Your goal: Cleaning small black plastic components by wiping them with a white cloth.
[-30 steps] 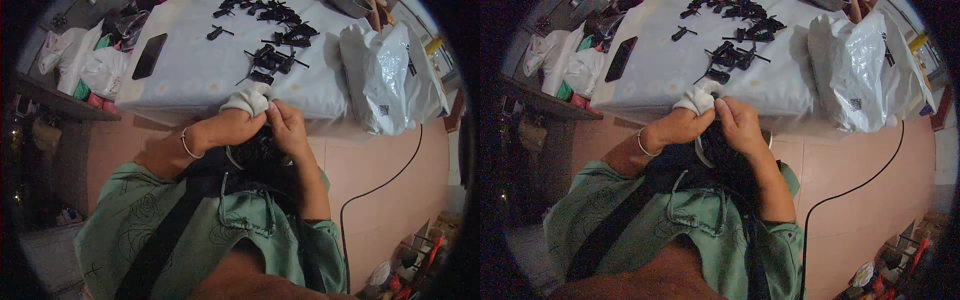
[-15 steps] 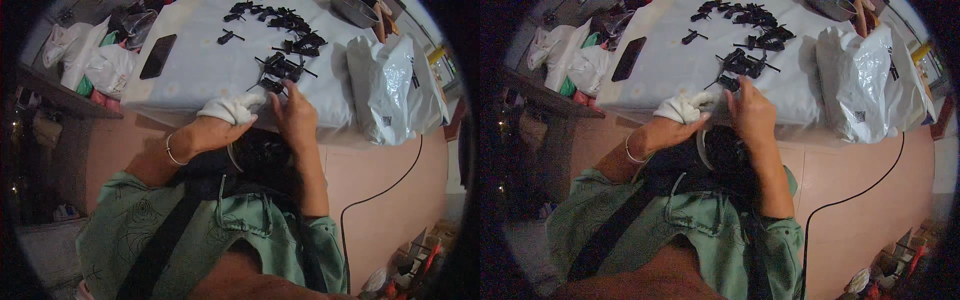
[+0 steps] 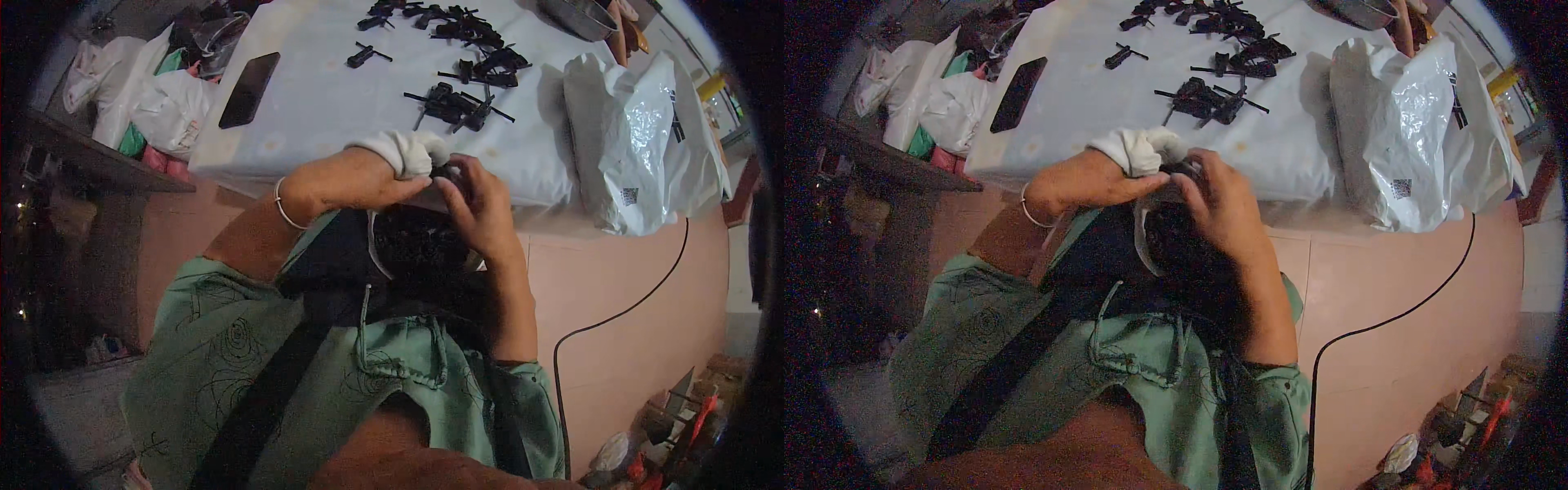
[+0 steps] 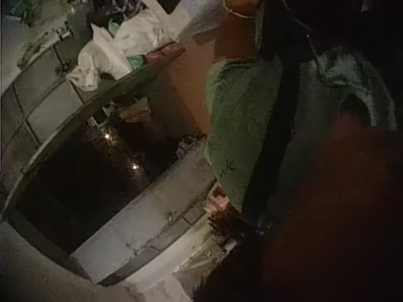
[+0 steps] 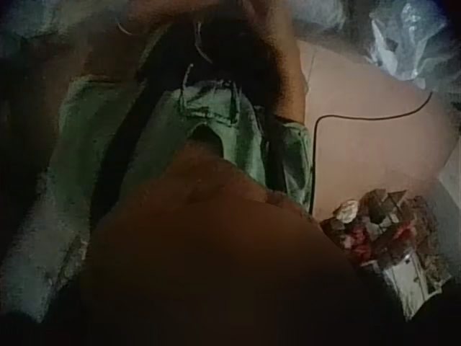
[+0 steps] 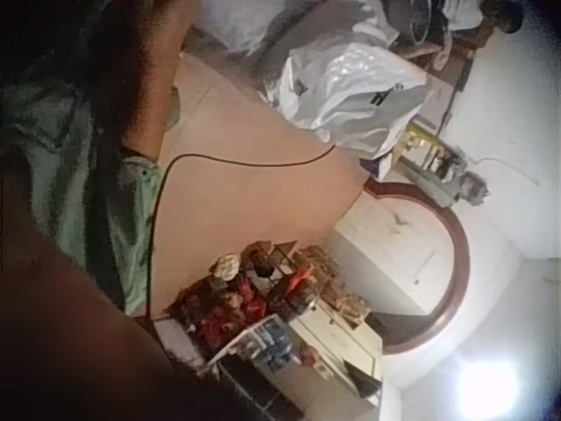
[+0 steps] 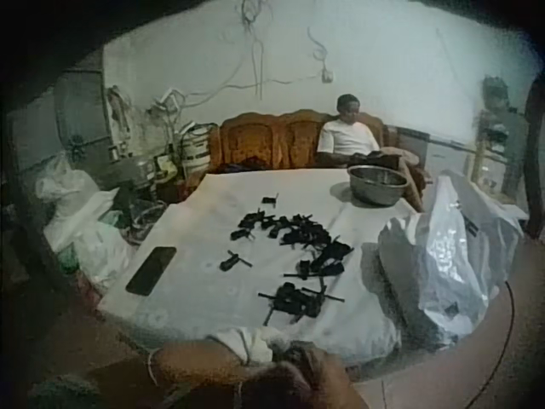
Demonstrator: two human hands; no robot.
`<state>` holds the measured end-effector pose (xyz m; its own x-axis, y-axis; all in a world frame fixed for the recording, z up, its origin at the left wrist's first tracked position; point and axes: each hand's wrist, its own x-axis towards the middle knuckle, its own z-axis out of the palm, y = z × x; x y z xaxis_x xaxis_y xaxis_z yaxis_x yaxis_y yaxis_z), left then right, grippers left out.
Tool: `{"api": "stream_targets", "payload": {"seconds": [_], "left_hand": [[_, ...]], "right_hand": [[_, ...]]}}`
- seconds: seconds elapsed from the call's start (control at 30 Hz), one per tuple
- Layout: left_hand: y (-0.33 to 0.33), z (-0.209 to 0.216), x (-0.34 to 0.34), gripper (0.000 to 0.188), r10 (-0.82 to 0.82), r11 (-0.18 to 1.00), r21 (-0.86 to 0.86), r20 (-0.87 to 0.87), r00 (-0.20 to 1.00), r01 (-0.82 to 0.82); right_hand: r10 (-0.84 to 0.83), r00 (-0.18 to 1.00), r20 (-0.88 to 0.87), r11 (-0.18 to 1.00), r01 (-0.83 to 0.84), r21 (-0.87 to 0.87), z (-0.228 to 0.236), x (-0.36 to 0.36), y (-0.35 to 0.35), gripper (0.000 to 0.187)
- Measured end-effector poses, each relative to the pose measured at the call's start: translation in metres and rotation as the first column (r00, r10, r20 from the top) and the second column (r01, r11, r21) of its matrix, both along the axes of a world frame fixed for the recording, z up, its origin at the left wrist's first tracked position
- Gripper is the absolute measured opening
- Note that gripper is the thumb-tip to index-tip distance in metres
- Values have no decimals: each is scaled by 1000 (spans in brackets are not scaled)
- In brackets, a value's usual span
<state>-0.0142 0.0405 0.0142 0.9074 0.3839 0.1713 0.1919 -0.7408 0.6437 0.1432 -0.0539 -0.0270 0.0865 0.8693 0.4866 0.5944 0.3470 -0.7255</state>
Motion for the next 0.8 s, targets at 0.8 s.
{"api": "stream_targets", "payload": {"seconds": [0.8], "left_hand": [[-42, -11, 9, 28, 387, 911, -229, 188, 903, -343]], "right_hand": [[7, 956, -292, 995, -36, -95, -2, -13, -6, 24]]}}
